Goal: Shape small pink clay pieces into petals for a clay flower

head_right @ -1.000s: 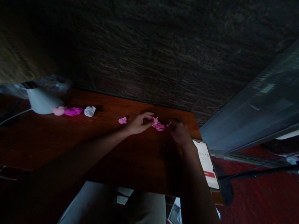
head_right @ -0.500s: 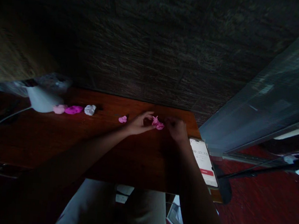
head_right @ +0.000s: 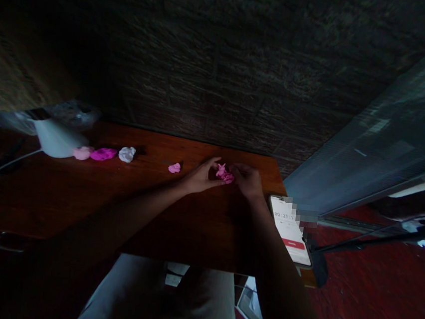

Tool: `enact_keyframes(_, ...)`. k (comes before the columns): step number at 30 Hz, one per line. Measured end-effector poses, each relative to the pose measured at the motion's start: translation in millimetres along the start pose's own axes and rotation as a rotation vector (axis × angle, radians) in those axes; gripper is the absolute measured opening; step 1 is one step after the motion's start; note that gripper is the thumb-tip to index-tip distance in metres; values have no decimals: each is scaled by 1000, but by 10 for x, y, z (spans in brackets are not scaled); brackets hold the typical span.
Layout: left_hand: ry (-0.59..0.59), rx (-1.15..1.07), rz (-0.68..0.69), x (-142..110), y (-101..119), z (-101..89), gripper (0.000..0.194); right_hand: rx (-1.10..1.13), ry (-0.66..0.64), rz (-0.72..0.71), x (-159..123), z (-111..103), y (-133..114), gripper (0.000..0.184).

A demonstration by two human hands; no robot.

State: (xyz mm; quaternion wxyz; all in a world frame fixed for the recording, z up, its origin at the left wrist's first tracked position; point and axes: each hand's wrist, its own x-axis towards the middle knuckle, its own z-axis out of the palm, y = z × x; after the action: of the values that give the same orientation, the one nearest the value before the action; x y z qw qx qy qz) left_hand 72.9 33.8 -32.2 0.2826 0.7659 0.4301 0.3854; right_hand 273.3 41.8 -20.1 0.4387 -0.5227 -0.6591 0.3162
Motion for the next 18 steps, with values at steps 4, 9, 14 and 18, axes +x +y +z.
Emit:
enact_keyframes(4, 6, -3, 11, 11, -14, 18, 79, 39, 4, 8, -10, -10, -21, 42)
enact_keyframes(9, 5, -35, 34, 14, -11, 24, 72, 70, -32, 11, -29, -6, -64, 42)
enact_keyframes(14, -7, -32, 30, 9, 10, 6, 71, 85, -58, 17, -40, -24, -94, 44)
enact_keyframes(18, -10, -33, 37, 11, 7, 4, 70, 87, -69, 33, -50, -48, -106, 47)
